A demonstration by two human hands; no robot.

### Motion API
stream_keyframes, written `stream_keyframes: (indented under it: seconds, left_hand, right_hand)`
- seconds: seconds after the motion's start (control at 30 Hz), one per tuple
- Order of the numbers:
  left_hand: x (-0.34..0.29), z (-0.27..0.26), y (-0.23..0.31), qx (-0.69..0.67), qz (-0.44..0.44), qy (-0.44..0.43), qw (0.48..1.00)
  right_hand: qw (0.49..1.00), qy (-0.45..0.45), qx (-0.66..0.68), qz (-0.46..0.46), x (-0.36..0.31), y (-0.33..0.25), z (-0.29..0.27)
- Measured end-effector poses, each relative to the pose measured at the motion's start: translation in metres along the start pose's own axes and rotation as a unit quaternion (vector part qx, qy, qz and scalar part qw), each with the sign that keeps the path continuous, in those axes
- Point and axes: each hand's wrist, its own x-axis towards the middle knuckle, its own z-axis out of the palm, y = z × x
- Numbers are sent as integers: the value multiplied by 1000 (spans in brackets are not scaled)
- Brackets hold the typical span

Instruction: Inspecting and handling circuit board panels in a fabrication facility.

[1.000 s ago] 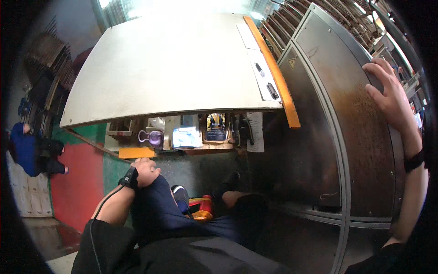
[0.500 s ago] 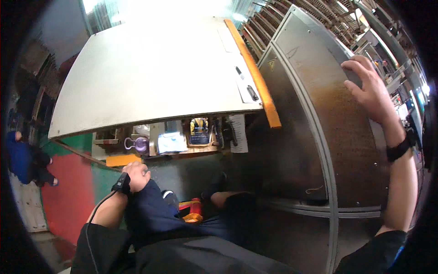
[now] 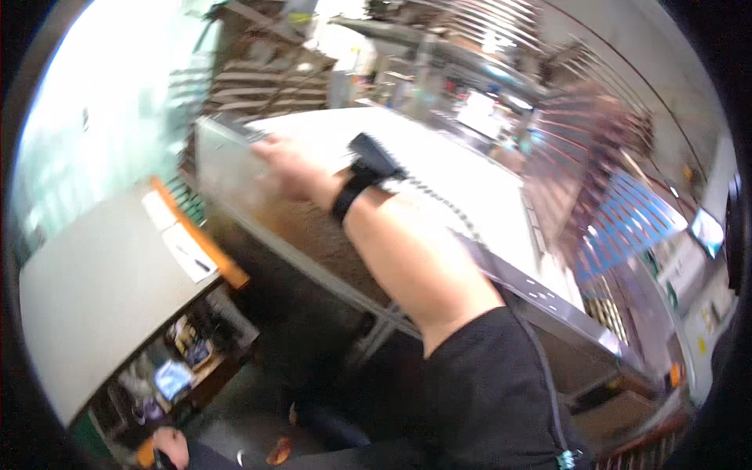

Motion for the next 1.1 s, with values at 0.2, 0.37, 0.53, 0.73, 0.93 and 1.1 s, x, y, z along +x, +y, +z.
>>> stream_keyframes:
  seconds: [0.2,0.37,0.53,0.73,0.93,1.1]
  left_hand:
    - [-16,-64,10,31,15,-166,985]
    - [-16,-71,15,47,52,-183,981]
    - [-15,-69,14,0,38,-182,982]
    - [-17,-66,9,8,29,-203,979]
    - [-27,-65,-3,0,-8,-186,983]
    - [-30,-55,-16,-8,1,-161,987]
  right_hand:
    - [974,200,-39,98,-95,25,-115]
    - [792,438,-410,118,-207,82,-214]
    - [725,420,-471,278,-301,104,-241]
    - [713,434,-329,441,-329,133,-236]
    - [723,405,-333,450,-333,158,-246]
    - [702,389,-255,539,-344,167,-254]
